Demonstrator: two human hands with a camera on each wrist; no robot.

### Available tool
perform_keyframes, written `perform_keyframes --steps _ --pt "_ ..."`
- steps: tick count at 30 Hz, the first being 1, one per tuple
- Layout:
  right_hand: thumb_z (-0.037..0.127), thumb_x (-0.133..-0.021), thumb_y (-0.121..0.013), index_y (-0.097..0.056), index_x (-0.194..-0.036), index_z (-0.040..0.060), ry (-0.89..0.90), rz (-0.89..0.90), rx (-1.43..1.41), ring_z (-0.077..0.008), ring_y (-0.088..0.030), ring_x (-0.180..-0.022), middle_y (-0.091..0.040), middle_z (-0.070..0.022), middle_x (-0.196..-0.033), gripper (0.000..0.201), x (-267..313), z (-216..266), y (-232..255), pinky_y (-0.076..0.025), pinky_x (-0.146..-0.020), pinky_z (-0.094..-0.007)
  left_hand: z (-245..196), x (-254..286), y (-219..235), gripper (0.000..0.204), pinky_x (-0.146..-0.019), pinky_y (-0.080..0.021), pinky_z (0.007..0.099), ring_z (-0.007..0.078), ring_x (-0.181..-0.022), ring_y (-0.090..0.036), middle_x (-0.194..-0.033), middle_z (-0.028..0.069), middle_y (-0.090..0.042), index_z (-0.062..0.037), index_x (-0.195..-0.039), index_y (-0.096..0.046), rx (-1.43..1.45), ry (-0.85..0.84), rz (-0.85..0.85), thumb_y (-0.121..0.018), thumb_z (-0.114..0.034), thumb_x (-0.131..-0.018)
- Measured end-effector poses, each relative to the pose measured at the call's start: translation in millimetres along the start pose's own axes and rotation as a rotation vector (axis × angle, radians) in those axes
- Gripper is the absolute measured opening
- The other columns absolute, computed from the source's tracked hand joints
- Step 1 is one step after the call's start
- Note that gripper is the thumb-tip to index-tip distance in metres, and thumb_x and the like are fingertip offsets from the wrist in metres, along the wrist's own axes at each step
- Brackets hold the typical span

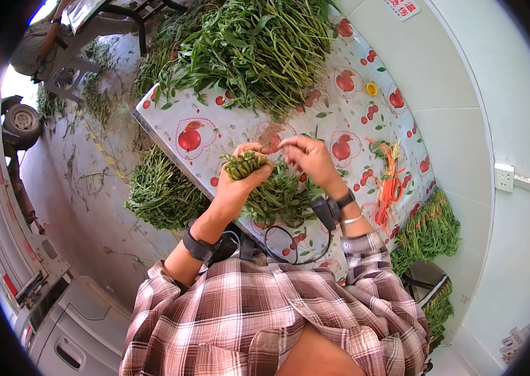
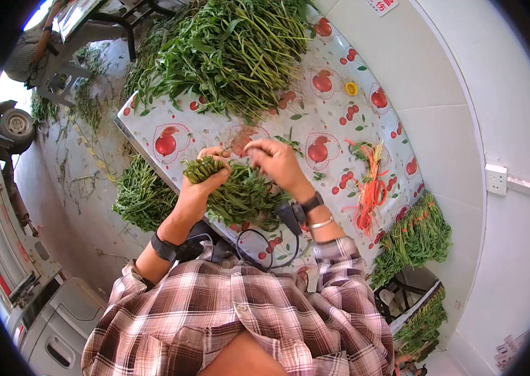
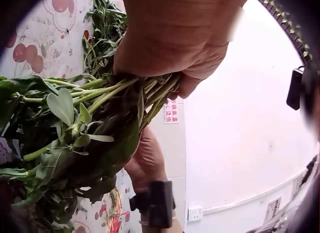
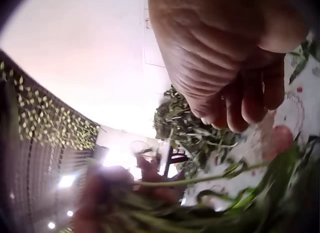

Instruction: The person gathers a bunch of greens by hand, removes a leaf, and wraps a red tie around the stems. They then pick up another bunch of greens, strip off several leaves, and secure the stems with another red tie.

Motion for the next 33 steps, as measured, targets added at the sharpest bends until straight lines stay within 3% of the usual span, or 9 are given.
perform_keyframes --steps 4,5,8,13,20,23,26,29,33 --pt "0.015 -0.086 -0.059 -0.065 -0.097 0.0012 0.149 -0.166 0.249 -0.0109 -0.056 -0.06 -0.061 -0.0039 -0.067 0.019 -51.1 -21.8 15.9 -0.046 -0.057 -0.0261 -7.8 0.8 0.2 0.008 -0.088 -0.041 0.0315 0.0148 -0.101 -0.053 -0.095 0.0052 -0.06 -0.0036 -0.091 -0.059 -0.042 0.027 0.081 -0.06 -0.009 -0.086" --pt "0.018 -0.083 -0.061 -0.065 -0.096 0.0014 0.193 -0.172 0.322 -0.0222 -0.062 -0.066 -0.064 -0.0115 -0.074 0.021 -60.4 -17.6 12.3 -0.047 -0.061 -0.0328 -9.8 3.3 -1.1 0.009 -0.085 -0.042 0.0313 0.0158 -0.096 -0.056 -0.091 0.0047 -0.061 -0.003 -0.091 -0.059 -0.024 0.069 0.067 -0.06 -0.011 -0.086" --pt "0.021 -0.08 -0.062 -0.065 -0.091 0.0025 0.338 -0.199 0.539 -0.0309 -0.062 -0.073 -0.064 -0.0149 -0.082 0.022 -92.3 -14.5 -5.9 -0.048 -0.063 -0.0385 -0.7 2.9 8.5 0.011 -0.083 -0.043 0.0304 0.0151 -0.09 -0.057 -0.088 0.0041 -0.061 -0.0027 -0.09 -0.058 -0.016 0.074 0.038 -0.06 -0.013 -0.087" --pt "0.022 -0.077 -0.062 -0.056 -0.086 0.0049 0.211 -0.239 0.959 -0.0389 -0.06 -0.077 -0.062 -0.0173 -0.084 0.02 -130.1 -22.8 -21.2 -0.048 -0.066 -0.0455 2.1 2.2 19.6 0.011 -0.079 -0.042 0.0283 0.0127 -0.083 -0.054 -0.083 0.0014 -0.059 -0.003 -0.091 -0.058 -0.052 0.094 -0.024 -0.059 -0.013 -0.088" --pt "0.018 -0.079 -0.061 -0.055 -0.086 0.004 0.279 -0.236 0.698 -0.037 -0.06 -0.072 -0.062 -0.0178 -0.076 0.016 -86.8 -6.5 -3.5 -0.046 -0.062 -0.0458 1.7 -4.2 19.4 0.005 -0.082 -0.041 0.0281 0.0114 -0.09 -0.052 -0.096 0.0009 -0.055 -0.0049 -0.088 -0.058 -0.016 -0.025 0.004 -0.061 -0.004 -0.084" --pt "0.013 -0.08 -0.06 -0.055 -0.093 0.0047 0.343 -0.287 0.61 -0.0369 -0.059 -0.069 -0.061 -0.0182 -0.074 0.016 -43.4 15.0 6.1 -0.044 -0.059 -0.0441 1.0 -5.7 12.4 0.021 -0.079 -0.042 0.0229 0.0061 -0.089 -0.05 -0.099 -0.0014 -0.054 -0.0064 -0.101 -0.057 -0.039 -0.068 0.033 -0.066 -0.006 -0.082" --pt "0.009 -0.081 -0.06 -0.054 -0.099 0.0041 0.189 -0.266 0.559 -0.0287 -0.06 -0.061 -0.061 -0.0151 -0.07 0.02 -5.9 24.5 10.2 -0.045 -0.056 -0.0375 -16.6 -3.4 -5.5 0.02 -0.083 -0.041 0.0236 0.0066 -0.093 -0.05 -0.1 -0.0015 -0.055 -0.0044 -0.099 -0.057 -0.211 -0.12 0.13 -0.066 -0.007 -0.081" --pt "0.006 -0.085 -0.059 -0.052 -0.098 0.0013 -0.015 -0.153 0.111 -0.0048 -0.049 -0.059 -0.057 -0.0015 -0.066 0.015 25.0 17.3 8.7 -0.042 -0.054 -0.023 -17.7 -1.1 -12.4 0.021 -0.086 -0.041 0.0253 0.0096 -0.096 -0.053 -0.102 0.0007 -0.057 -0.0037 -0.097 -0.058 -0.241 -0.117 0.151 -0.068 -0.008 -0.079" --pt "0.004 -0.084 -0.06 -0.055 -0.096 0.001 0.008 -0.147 0.048 -0.0063 -0.054 -0.064 -0.06 -0.0038 -0.071 0.013 47.8 14.1 -0.7 -0.045 -0.057 -0.0235 -23.2 2.8 -27.6 0.021 -0.091 -0.041 0.0336 0.0215 -0.102 -0.054 -0.107 0.006 -0.059 -0.0045 -0.093 -0.061 -0.515 -0.329 0.215 -0.069 -0.009 -0.075"
Point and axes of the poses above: each hand's wrist, its own x-axis away from the middle knuckle, its own y-axis out of the back of the hand, z = x × y, the point moved 6 cm from there along -x, towards the middle knuckle
